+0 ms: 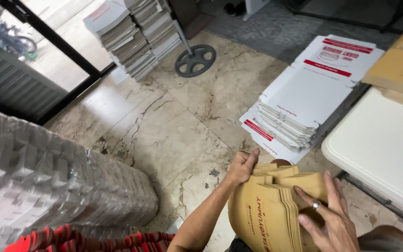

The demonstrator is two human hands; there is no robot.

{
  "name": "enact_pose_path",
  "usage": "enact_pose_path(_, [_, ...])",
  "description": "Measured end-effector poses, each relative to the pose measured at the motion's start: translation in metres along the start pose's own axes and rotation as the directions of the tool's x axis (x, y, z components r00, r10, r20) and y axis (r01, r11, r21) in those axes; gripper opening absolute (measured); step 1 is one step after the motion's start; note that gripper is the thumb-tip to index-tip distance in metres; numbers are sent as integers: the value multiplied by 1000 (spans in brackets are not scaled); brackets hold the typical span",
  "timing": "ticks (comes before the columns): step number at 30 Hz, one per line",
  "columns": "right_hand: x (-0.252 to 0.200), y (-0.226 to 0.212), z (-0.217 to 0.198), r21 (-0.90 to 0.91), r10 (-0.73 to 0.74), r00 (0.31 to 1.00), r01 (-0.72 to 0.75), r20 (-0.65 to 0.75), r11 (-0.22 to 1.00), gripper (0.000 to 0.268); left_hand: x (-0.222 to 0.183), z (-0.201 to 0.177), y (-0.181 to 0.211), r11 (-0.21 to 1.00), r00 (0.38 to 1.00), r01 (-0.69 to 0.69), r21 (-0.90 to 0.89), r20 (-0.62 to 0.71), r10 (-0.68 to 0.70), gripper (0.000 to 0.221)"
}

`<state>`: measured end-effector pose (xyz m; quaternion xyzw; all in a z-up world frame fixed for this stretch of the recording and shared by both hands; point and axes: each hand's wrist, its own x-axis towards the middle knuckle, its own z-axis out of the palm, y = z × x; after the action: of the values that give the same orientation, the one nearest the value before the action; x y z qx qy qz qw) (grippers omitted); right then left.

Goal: The person holds a stack of flat cardboard food containers by hand, fans through them to count the pieces, and places them onto a white table to organize the stack.

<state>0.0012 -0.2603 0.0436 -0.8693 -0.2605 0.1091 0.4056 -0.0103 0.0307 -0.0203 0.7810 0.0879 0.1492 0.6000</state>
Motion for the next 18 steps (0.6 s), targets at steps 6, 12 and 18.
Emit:
enact_pose_path(6, [2,2,11,-150,23,999,-18,31,988,74,-1,-8,0,986,996,87,145,-8,-86,65])
enact_pose_path(12, [3,0,-7,18,-293,939,301,-183,954,62,3,-6,-55,1000,999,-19,-7,35,19,53])
enact_pose_path(18, [3,17,8,328,-271,950,308,-154,893,68,-6,-11,-19,987,987,-159,-33,24,160,64])
